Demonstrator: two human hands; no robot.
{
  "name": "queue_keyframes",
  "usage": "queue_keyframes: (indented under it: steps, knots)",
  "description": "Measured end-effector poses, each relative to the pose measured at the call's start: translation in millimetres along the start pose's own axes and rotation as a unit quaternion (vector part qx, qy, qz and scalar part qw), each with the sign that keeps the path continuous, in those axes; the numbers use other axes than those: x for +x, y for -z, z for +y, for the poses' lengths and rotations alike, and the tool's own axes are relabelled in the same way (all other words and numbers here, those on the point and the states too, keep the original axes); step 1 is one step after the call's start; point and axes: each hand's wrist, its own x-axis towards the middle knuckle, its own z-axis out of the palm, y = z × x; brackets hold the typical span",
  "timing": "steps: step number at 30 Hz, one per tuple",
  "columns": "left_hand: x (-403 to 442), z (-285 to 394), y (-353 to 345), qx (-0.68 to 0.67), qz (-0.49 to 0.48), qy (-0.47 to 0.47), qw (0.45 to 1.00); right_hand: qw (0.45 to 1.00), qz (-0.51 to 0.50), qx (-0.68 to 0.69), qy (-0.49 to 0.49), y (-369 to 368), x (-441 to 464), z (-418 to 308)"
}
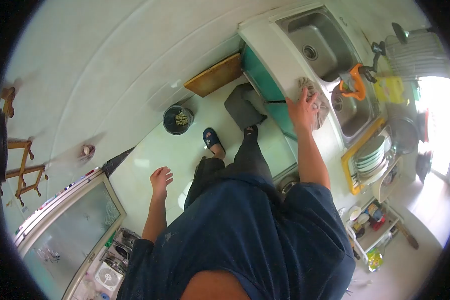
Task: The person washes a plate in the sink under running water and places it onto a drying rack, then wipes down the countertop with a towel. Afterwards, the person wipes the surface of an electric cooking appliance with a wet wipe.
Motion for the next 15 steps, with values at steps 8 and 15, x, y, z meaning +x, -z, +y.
queue_keyframes:
  steps: [8,15]
  knots:
    - [-34.7,-52.9,-40.7,-0.048,0.027,0.034,0.998,0.986,0.043,-0.039,0.157,-33.7,65.7,-66.4]
    - [-89.3,-81.2,-95.7,-0.065,0.056,0.068,0.994,0.955,0.043,-0.059,0.288,-33.7,136.5,-141.6]
